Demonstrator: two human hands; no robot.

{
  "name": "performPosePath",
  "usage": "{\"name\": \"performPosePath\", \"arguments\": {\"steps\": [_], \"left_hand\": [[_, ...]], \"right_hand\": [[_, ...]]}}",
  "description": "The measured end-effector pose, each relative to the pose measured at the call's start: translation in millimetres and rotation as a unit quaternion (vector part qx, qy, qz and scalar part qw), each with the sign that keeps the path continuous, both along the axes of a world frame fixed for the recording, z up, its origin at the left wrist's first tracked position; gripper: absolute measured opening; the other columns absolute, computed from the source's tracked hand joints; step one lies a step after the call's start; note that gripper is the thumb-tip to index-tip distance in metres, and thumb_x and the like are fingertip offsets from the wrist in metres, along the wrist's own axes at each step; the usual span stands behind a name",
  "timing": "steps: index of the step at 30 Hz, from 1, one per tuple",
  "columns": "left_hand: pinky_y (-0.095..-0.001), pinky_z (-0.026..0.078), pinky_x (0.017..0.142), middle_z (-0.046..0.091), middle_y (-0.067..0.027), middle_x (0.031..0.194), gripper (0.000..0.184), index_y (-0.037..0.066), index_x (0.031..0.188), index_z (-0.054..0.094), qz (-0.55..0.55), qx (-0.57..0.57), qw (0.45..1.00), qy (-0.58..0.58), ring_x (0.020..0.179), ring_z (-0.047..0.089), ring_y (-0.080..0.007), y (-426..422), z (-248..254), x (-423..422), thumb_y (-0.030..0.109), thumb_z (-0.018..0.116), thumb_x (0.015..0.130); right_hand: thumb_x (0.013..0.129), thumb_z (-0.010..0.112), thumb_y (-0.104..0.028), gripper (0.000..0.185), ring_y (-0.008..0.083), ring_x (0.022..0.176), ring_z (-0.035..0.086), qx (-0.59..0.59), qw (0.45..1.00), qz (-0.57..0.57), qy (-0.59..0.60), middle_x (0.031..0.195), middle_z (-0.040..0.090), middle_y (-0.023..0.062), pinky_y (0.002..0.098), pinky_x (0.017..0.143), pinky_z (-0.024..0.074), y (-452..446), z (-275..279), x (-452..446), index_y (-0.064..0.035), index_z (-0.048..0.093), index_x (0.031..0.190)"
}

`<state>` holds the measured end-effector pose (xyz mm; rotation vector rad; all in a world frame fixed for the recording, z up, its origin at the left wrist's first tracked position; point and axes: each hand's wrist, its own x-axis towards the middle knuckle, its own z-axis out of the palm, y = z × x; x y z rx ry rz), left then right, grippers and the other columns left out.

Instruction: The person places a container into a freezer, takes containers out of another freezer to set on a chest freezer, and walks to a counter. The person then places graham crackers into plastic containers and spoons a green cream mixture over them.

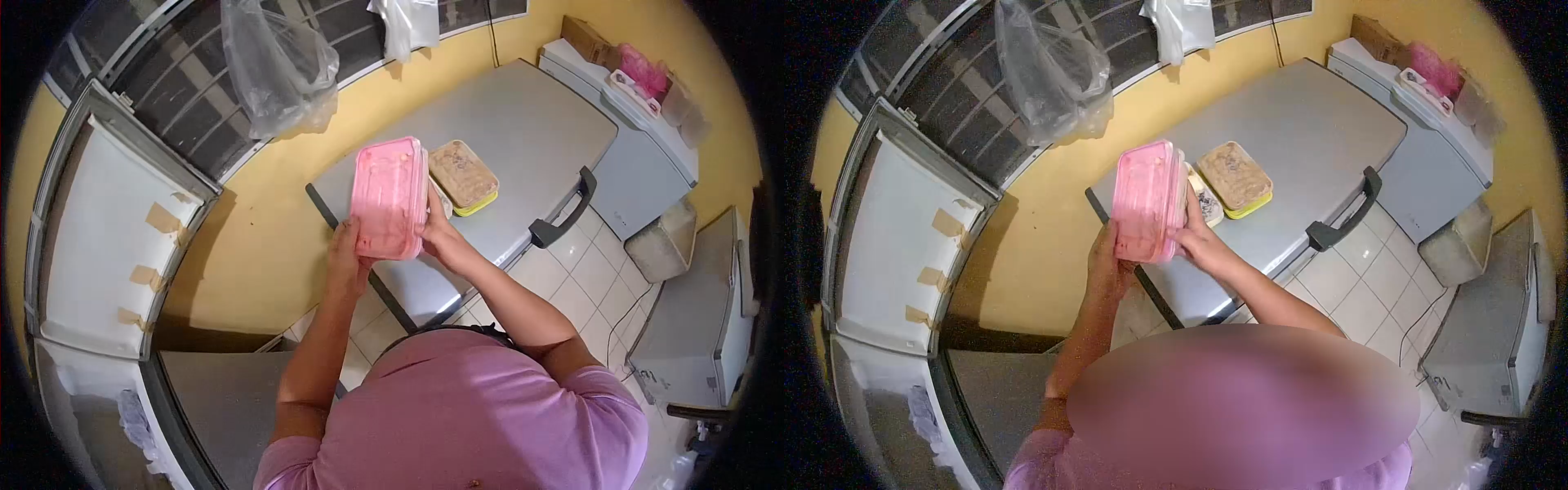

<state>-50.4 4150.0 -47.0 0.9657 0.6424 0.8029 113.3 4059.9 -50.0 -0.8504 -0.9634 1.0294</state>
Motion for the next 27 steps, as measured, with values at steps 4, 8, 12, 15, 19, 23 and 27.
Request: {"name": "performPosePath", "arguments": {"steps": [4,8,12,15,19,23,27], "left_hand": [[-0.0342,0.057,0.076,0.063,-0.0090,0.111,0.036,0.006,0.120,0.051,-0.020,-0.031,0.999,-0.036,0.095,0.066,-0.0184,0.9,-2.8,17.8,0.036,0.045,0.100],[-0.0339,0.057,0.074,0.063,-0.0080,0.109,0.037,0.006,0.119,0.051,-0.040,-0.035,0.999,-0.011,0.090,0.067,-0.0176,8.6,-1.1,18.0,0.036,0.046,0.099],[-0.0323,0.056,0.069,0.063,-0.0060,0.104,0.036,0.006,0.118,0.052,-0.013,-0.010,0.999,0.052,0.086,0.065,-0.0168,17.6,6.4,17.5,0.037,0.046,0.099],[-0.0300,0.053,0.066,0.062,-0.0046,0.099,0.034,0.006,0.114,0.053,0.009,-0.006,0.996,0.088,0.083,0.063,-0.0152,16.3,17.0,20.1,0.036,0.048,0.098],[-0.0256,0.048,0.060,0.058,-0.0029,0.088,0.030,0.006,0.097,0.055,0.132,0.190,0.959,0.166,0.075,0.055,-0.0099,27.2,-0.7,28.6,0.036,0.054,0.097],[-0.0227,0.044,0.055,0.054,-0.0012,0.079,0.033,0.007,0.085,0.053,0.081,0.230,0.940,0.238,0.068,0.051,-0.0076,23.9,-0.5,22.0,0.038,0.058,0.095],[-0.0232,0.048,0.057,0.052,0.0004,0.072,0.036,0.008,0.082,0.050,0.024,0.200,0.953,0.227,0.063,0.051,-0.0081,22.0,-1.2,21.2,0.040,0.059,0.094]], "right_hand": [[0.074,0.052,0.001,0.105,0.0205,0.137,0.031,-0.075,0.991,0.107,0.030,0.153,0.019,0.0119,0.0358,0.106,0.0334,-16.7,14.3,26.9,-0.0212,-0.015,0.151],[0.067,0.055,0.005,0.112,0.0195,0.137,0.030,-0.097,0.988,0.108,0.049,0.152,0.020,0.0110,0.0329,0.106,0.0312,-11.3,11.6,28.7,-0.0188,-0.013,0.152],[0.066,0.057,0.011,0.117,0.0247,0.134,0.034,0.003,0.999,0.033,0.024,0.150,0.026,0.0179,0.0320,0.103,0.0353,4.6,-2.7,20.5,-0.0123,-0.022,0.148],[0.065,0.060,0.010,0.118,0.0246,0.137,0.030,-0.001,1.000,0.017,0.005,0.152,0.021,0.0163,0.0337,0.107,0.0312,6.2,-2.3,20.1,-0.0141,-0.020,0.149],[0.067,0.068,0.008,0.126,0.0254,0.140,0.025,-0.046,0.998,0.023,-0.048,0.154,0.014,0.0164,0.0371,0.109,0.0285,-3.2,9.4,14.7,-0.0179,-0.025,0.147],[0.067,0.074,0.007,0.132,0.0268,0.140,0.025,0.031,0.991,-0.050,-0.122,0.155,0.011,0.0173,0.0392,0.108,0.0315,5.5,-7.1,18.8,-0.0216,-0.028,0.146],[0.068,0.077,0.002,0.132,0.0281,0.141,0.022,0.018,0.980,-0.066,-0.186,0.156,0.008,0.0198,0.0395,0.110,0.0299,-2.7,-4.1,26.2,-0.0190,-0.027,0.146]]}}
